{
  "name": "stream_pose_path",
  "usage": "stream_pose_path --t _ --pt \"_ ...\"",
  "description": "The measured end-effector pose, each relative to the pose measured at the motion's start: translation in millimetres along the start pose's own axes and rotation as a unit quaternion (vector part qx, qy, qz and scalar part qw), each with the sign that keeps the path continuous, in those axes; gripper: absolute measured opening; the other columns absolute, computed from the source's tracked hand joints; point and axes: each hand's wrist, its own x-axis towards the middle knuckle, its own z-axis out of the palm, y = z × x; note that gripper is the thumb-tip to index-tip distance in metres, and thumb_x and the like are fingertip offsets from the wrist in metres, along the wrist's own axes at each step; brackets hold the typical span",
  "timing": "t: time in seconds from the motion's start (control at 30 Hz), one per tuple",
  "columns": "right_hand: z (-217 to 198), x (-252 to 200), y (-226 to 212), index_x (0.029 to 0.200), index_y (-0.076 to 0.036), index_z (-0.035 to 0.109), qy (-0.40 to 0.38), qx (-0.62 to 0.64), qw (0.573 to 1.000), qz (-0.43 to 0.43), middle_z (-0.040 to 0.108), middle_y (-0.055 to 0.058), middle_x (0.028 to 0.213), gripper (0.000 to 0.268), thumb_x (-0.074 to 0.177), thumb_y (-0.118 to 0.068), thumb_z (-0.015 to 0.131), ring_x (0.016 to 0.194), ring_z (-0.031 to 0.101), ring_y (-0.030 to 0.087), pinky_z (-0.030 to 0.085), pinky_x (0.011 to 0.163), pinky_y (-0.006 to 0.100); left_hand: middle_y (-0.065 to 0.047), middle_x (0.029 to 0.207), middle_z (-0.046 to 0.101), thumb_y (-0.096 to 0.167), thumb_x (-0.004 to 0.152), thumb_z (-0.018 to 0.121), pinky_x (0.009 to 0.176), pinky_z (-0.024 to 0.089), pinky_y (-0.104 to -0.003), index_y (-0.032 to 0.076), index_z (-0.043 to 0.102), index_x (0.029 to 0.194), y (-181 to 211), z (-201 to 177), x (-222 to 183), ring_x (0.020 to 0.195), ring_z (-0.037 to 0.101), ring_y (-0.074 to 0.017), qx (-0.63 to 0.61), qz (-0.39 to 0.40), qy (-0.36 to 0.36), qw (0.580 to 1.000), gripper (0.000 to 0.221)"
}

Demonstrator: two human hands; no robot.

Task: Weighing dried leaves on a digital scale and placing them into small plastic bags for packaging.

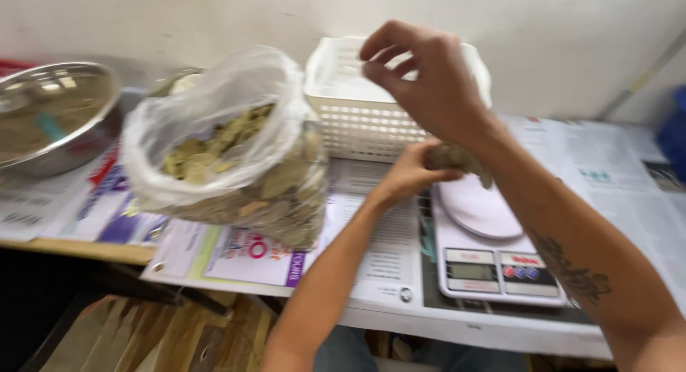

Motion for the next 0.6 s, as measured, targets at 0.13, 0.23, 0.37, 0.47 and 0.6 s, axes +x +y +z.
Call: stream_pose_path --t 0.13,0.23,0.37,0.47,0.6 --pt "-84 -52 30 0.11 -0.003 0.069 -0.039 -0.161 0.986 0.019 0.072 0.013 0.109 0.01 0.1 -0.003 0.072 0.096 0.069 0.024 0.052 0.078 0.039 -0.001 0.11 0.074 0.013 0.075 0.089 0.091 0.055 -0.024 0.005 0.071 0.122 3 7 -2 0.098 0.067 -0.0103 0.002 0.004 0.02 1.0 0.051" --pt "-116 -79 40 0.115 -0.002 0.068 -0.124 -0.158 0.976 0.08 0.075 0.009 0.107 0.02 0.1 -0.014 0.073 0.096 0.07 0.019 0.052 0.08 0.034 -0.006 0.111 0.077 0.008 0.077 0.087 0.092 0.058 -0.026 0.002 0.071 0.118 14 12 -6 0.099 0.071 -0.0141 -0.008 -0.011 0.019 1.0 0.045" --pt "-115 -103 46 0.115 -0.003 0.068 -0.204 -0.16 0.963 0.075 0.076 0.013 0.102 0.033 0.089 -0.021 0.078 0.097 0.072 0.03 0.053 0.088 0.045 -0.008 0.106 0.078 0.006 0.076 0.089 0.089 0.06 -0.028 0.005 0.071 0.121 25 23 -9 0.098 0.072 -0.0128 -0.028 -0.032 0.018 0.999 0.049" --pt "-109 -105 47 0.109 -0.005 0.069 -0.233 -0.117 0.959 0.107 0.077 0.015 0.094 0.023 0.089 -0.015 0.075 0.096 0.074 0.036 0.055 0.087 0.052 -0.009 0.102 0.079 0.007 0.074 0.094 0.087 0.062 -0.03 0.01 0.073 0.119 29 30 -11 0.097 0.073 -0.0125 -0.017 -0.053 0.023 0.998 0.05" --pt "-108 -96 52 0.105 -0.016 0.076 -0.283 -0.08 0.934 0.203 0.08 0.008 0.094 0.014 0.095 -0.017 0.067 0.1 0.074 0.032 0.054 0.091 0.049 -0.011 0.104 0.079 0.007 0.078 0.092 0.087 0.061 -0.03 0.008 0.072 0.122 36 33 -10 0.096 0.073 -0.0127 -0.024 -0.06 0.013 0.998 0.049"
